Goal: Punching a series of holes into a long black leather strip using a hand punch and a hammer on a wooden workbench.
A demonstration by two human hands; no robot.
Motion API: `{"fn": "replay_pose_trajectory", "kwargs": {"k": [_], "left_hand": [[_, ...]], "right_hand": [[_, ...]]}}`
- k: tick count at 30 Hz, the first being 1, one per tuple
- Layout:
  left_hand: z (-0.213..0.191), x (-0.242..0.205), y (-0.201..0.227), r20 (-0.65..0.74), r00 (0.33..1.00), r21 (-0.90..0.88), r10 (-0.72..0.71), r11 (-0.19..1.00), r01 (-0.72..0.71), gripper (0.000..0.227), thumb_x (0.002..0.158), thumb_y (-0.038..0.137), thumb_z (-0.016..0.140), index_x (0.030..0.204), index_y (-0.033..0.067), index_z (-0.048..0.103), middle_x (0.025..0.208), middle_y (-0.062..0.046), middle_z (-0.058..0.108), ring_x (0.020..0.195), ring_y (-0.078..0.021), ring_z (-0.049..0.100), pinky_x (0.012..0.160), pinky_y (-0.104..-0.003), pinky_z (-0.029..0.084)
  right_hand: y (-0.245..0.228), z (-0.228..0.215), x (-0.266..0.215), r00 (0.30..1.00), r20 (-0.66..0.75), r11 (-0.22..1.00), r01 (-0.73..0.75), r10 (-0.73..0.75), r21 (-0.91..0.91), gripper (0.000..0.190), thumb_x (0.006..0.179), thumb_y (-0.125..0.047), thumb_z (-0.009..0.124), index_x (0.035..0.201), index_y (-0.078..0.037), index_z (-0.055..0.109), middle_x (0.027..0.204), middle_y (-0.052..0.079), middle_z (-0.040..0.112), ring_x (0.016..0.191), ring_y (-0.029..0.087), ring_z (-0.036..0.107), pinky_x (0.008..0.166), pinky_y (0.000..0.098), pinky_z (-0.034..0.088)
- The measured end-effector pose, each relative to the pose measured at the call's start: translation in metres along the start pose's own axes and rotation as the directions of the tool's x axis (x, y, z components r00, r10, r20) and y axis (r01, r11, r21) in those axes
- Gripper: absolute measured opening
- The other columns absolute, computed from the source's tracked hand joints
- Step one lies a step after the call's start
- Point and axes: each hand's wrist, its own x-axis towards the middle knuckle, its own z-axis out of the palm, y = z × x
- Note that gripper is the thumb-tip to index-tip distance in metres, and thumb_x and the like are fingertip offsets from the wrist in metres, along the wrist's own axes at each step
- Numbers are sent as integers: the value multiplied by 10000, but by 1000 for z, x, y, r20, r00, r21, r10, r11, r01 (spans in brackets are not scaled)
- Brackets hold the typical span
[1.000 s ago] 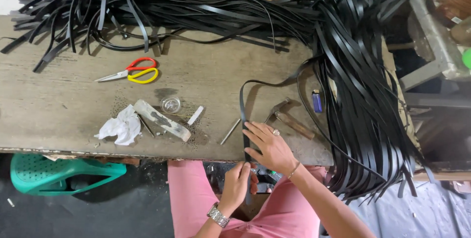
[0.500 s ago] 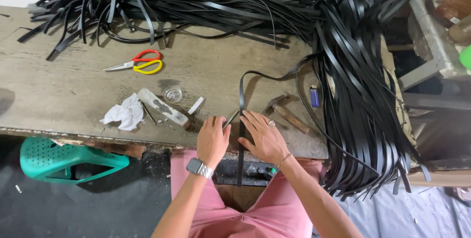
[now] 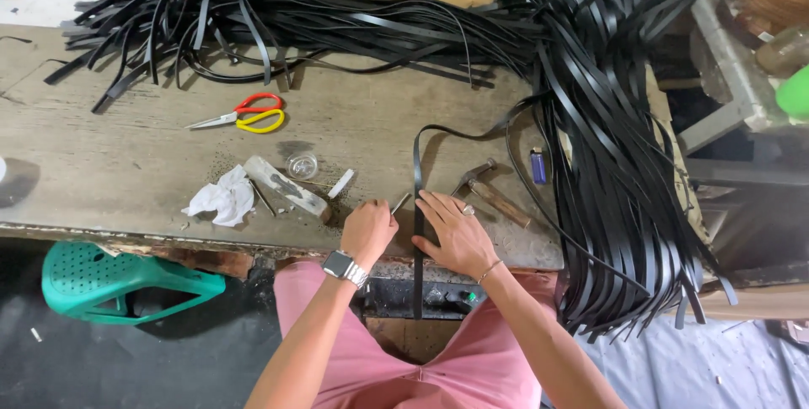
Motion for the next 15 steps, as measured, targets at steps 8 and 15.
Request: {"fn": "replay_pose_trajectory", "kwargs": {"k": [8, 15], "left_hand": [[-20, 20, 11, 249, 966, -147, -66, 984, 105, 191, 811, 153, 635, 782, -17, 716, 754, -233, 721, 768, -431, 750, 612, -464, 615], [-58, 20, 11, 250, 939, -714, -238, 610, 344, 219, 768, 197, 656, 832, -4, 713, 688, -168, 701, 696, -321, 727, 605, -365, 560]], "right_hand": [[6, 6, -2, 1000, 11, 1000, 27, -27, -2, 707, 938, -597, 582, 1370, -37, 593, 1404, 151, 602, 1331, 277, 542, 1116, 411, 402], [0, -8, 4, 996, 71, 997, 59, -63, 52, 728, 948, -576, 543, 1437, -38, 518, 1492, 159, 526, 1397, 301, 474, 1168, 452, 330]]}}
